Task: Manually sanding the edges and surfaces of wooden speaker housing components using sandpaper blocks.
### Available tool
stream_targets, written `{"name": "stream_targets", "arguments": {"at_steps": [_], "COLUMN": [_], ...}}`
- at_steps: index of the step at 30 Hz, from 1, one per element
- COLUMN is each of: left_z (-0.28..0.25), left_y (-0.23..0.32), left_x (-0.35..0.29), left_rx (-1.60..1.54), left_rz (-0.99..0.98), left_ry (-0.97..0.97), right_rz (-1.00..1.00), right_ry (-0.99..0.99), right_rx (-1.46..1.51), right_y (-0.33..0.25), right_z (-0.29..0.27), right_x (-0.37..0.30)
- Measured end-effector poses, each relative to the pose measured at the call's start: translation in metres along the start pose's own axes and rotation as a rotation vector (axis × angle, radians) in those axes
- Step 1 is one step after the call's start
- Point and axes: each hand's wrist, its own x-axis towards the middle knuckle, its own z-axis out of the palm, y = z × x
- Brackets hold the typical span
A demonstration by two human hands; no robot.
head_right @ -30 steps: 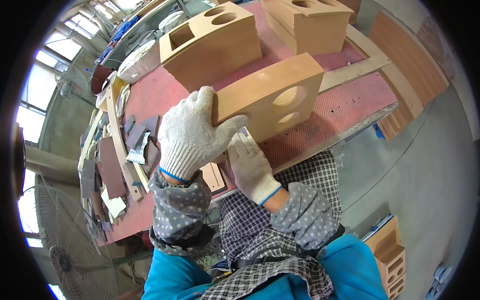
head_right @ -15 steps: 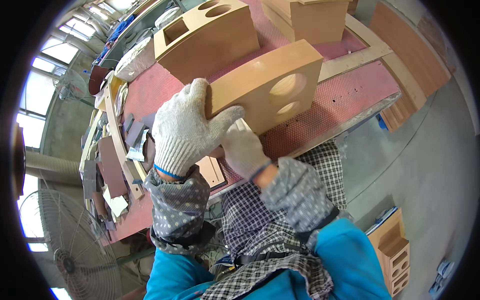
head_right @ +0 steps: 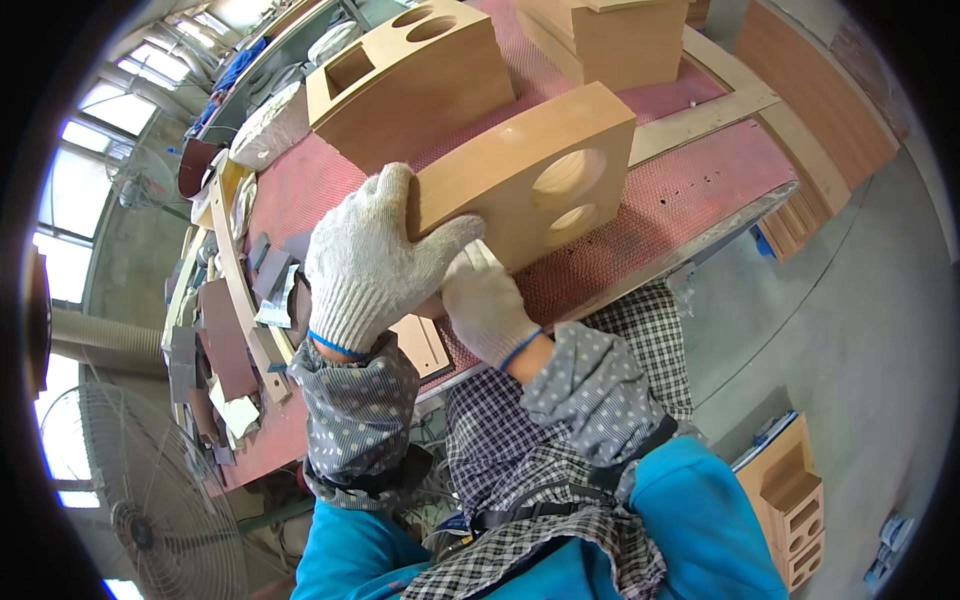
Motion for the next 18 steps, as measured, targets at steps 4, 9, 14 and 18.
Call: {"name": "stream_targets", "arguments": {"at_steps": [4,9,14,18], "left_z": [-0.004,-0.009,0.0,0.004], "left_y": [0.004,0.003,0.001,-0.003], "left_x": [-0.001,0.0,-0.001,0.0], "left_rx": [0.026,0.04,0.027,0.046], "left_rz": [0.022,-0.028,0.026,0.034], "left_ry": [-0.005,-0.065,0.042,0.053], "right_rz": [-0.207,-0.035,-0.159,-0.283], "right_ry": [0.884,0.533,0.65,0.956], "right_rx": [-0.22,-0.317,-0.437,-0.467], "right_y": [0.017,-0.009,0.013,0.02], "right_z": [0.061,0.02,0.031,0.04], "right_x": [-0.007,-0.015,-0.005,0.005]}}
